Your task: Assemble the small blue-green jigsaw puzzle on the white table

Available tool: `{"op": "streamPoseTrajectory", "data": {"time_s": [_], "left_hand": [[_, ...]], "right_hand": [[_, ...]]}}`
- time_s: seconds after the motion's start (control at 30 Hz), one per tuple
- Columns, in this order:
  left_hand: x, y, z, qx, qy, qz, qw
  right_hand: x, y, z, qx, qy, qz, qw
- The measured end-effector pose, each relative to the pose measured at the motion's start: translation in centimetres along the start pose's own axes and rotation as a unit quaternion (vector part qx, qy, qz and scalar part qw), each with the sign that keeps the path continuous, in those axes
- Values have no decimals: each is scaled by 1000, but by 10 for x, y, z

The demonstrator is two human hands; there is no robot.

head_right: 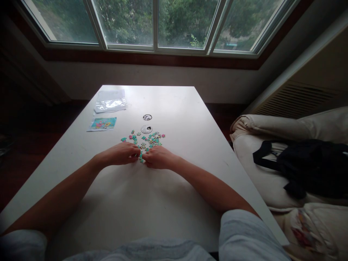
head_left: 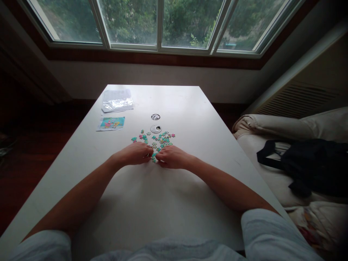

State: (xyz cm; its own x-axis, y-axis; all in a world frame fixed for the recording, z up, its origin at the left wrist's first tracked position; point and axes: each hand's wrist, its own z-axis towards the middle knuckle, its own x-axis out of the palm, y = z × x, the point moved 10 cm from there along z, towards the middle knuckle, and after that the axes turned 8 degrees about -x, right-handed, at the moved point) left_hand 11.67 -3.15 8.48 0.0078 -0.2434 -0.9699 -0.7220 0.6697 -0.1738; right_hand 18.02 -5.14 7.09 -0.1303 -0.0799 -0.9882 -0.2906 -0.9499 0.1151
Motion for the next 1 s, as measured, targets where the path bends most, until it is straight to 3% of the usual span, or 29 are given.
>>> {"op": "streamPoseTrajectory", "data": {"time_s": [0.17,0.4,0.57,0.7,1.0], "left_hand": [[-3,5,2,-12,-4,-1,1000],[-17,41,-8,-82,-8,-1,997],[-9,68,-23,-167,84,7,982],[3,66,-26,-172,126,7,977],[7,46,-15,-135,62,42,988]], "right_hand": [[-4,-20,-7,2,-41,68,997],[-5,-71,-25,86,-42,216,972],[4,-77,-27,103,-14,197,975],[4,-74,-26,103,-10,188,977],[-3,-90,-32,129,-97,150,975]]}}
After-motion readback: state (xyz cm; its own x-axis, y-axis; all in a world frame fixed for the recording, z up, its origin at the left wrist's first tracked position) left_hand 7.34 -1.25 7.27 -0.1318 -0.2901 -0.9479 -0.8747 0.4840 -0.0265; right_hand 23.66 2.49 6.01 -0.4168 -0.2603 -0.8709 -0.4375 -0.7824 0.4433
